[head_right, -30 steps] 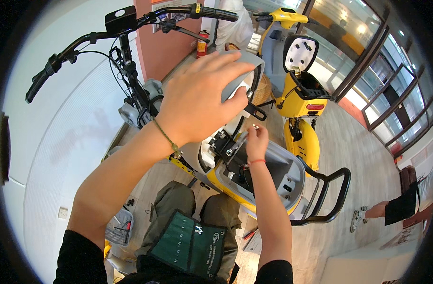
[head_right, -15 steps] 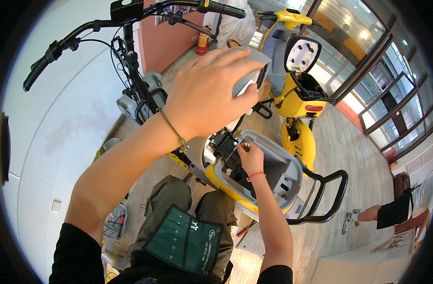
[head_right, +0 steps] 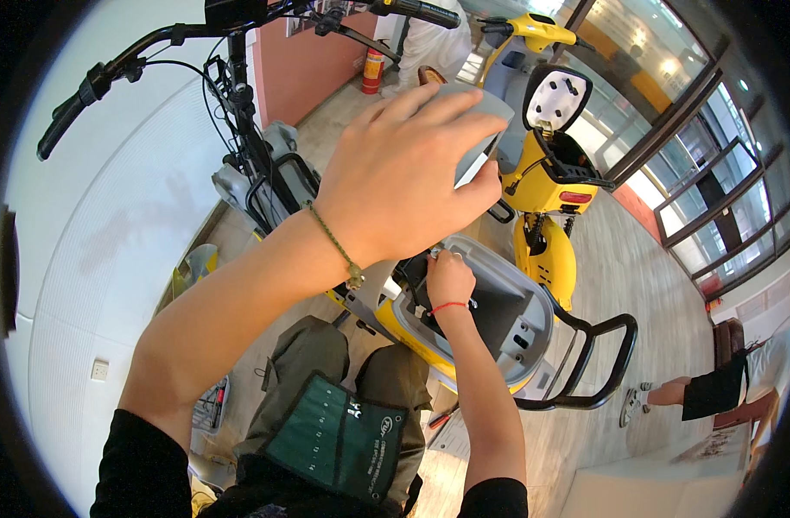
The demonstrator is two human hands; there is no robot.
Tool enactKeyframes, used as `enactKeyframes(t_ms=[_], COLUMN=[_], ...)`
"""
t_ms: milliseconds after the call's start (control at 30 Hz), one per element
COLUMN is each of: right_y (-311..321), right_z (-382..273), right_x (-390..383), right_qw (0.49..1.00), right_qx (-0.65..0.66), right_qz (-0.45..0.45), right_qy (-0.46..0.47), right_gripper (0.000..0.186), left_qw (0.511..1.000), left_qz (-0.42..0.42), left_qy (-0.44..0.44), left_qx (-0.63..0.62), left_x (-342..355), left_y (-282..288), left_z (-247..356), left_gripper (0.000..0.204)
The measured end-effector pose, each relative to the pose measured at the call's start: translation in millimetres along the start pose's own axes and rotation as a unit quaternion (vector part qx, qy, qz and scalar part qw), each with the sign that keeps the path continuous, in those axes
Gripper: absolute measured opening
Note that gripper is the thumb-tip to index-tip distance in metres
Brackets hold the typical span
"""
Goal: Using a wrench to tighten or loosen components inside a motorcycle storage compartment.
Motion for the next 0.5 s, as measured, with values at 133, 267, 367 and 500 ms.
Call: enactKeyframes(t_ms=[133, 267, 367, 500], right_y=[-21.4, -21.5, -0.9, 6.1], right_z=[13.1, 27.2, 17.6, 3.8], right_x=[7.6, 17.2, 13.0, 6.6], right_qw=[0.995, 0.981, 0.978, 0.989], right_qx=[0.019, 0.075, 0.101, 0.082], right_qz=[0.025, 0.012, 0.012, 0.016], right_qy=[0.096, 0.179, 0.183, 0.120], right_gripper=[0.022, 0.023, 0.023, 0.025], left_qw=[1.000, 0.998, 0.998, 1.000], left_qz=[-0.009, -0.048, -0.037, -0.011], left_qy=[-0.002, -0.006, -0.012, -0.008], left_qx=[0.021, 0.040, 0.052, 0.027], left_x=[1.7, 5.3, 2.1, 1.2], left_y=[-2.6, -6.5, -9.1, -9.3], left_z=[11.2, 20.7, 18.6, 19.4], left_gripper=[0.032, 0.036, 0.037, 0.032])
Point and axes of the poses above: each hand's wrist, its own x-axis towards the middle knuckle, its own y-axis out of the back of the hand, z = x × y, the point moved 5 cm from there along x, towards the middle knuckle, and after that the axes turned 7 degrees about -y, right-handed, at the moved point
